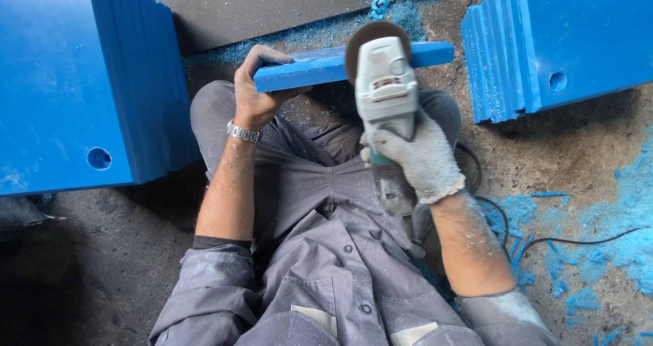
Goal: Grinding the edges of blue plastic parts using a handheld angle grinder while sitting on the floor.
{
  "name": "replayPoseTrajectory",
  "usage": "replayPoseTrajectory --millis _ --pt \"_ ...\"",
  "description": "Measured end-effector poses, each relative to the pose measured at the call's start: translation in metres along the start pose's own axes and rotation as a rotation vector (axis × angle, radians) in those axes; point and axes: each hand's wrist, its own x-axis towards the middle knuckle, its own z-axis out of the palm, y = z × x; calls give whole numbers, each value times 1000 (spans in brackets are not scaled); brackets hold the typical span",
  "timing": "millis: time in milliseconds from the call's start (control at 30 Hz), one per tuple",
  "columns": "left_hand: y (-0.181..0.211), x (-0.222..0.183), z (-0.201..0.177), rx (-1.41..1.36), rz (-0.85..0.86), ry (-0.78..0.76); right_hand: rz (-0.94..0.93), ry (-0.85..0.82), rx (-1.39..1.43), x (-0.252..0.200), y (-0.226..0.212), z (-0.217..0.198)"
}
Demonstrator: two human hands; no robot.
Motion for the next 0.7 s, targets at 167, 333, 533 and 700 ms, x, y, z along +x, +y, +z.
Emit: replayPoseTrajectory --millis 167,333,533,700 --pt "-1 -1 1 -49 -19 10 -51 -59 -105 5 13 2" --pt "-5 0 2 -58 38 14 -41 46 152 -15 -5 -40" --pt "0 3 2 -16 81 17 -157 199 322 -18 -2 -72" --pt "0 3 3 -38 58 46 -89 45 95 -13 1 -18"
